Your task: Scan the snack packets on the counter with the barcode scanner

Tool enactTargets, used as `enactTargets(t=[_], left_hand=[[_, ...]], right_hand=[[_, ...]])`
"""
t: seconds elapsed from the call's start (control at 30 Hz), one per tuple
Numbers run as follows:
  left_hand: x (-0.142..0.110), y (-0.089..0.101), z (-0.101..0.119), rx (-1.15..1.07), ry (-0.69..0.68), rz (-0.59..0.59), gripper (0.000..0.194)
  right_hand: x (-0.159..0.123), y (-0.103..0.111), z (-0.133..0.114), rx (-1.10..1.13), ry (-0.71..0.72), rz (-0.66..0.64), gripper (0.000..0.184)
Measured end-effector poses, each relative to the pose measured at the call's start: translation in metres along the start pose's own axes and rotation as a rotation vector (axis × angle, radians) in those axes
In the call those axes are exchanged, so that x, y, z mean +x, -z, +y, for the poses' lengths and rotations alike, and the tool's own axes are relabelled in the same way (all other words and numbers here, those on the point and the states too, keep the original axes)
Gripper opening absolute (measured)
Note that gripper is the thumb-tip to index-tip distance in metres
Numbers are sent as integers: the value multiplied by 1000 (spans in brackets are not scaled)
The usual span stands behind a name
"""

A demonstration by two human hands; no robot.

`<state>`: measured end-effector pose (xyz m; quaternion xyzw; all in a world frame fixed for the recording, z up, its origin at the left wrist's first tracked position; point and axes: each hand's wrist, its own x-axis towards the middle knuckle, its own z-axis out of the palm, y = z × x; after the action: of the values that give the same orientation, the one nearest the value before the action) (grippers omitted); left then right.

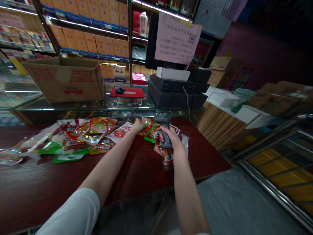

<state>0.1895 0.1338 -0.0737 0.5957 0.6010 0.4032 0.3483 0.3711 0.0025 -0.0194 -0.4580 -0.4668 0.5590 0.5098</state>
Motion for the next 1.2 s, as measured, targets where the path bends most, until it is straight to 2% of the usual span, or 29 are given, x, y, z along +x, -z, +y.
enactTargets(t=[0.1, 0.17, 0.27, 0.3, 0.37, 0.53, 0.67, 0.83, 1.07, 1.13, 1.2], left_hand=[[-9, 24, -1, -149, 77, 65, 38], [-17, 42, 3, -418, 97, 114, 32], [-31, 68, 11, -970, 113, 137, 34], [-36, 74, 13, -1087, 116, 127, 34], [-46, 84, 16, -1163, 118, 110, 31], [-65, 88, 18, -1201, 61, 90, 29], [-68, 83, 21, -1201, 30, 93, 38], [-68, 81, 23, -1161, 60, 82, 43], [-67, 80, 12, -1117, -61, 47, 39], [-66, 81, 8, -1009, -72, 85, 36], [-66, 89, 6, -752, -75, 185, 34]], right_hand=[[-1, -1, -1, -9, 13, -28, 32], [-2, -3, -1, -12, 44, -52, 33], [-5, -5, -2, -17, 92, -119, 34], [-6, -6, -1, -26, 86, -154, 35], [-8, -8, -1, -59, 48, -226, 38], [-10, -12, 3, -123, 8, -365, 40], [-8, -11, 7, -118, 4, -383, 39], [-7, -10, 8, -102, 4, -409, 36], [-9, -14, 3, -100, 9, -340, 40], [-8, -14, 2, -85, 14, -278, 39], [-7, -13, 2, -58, 9, -216, 39]])
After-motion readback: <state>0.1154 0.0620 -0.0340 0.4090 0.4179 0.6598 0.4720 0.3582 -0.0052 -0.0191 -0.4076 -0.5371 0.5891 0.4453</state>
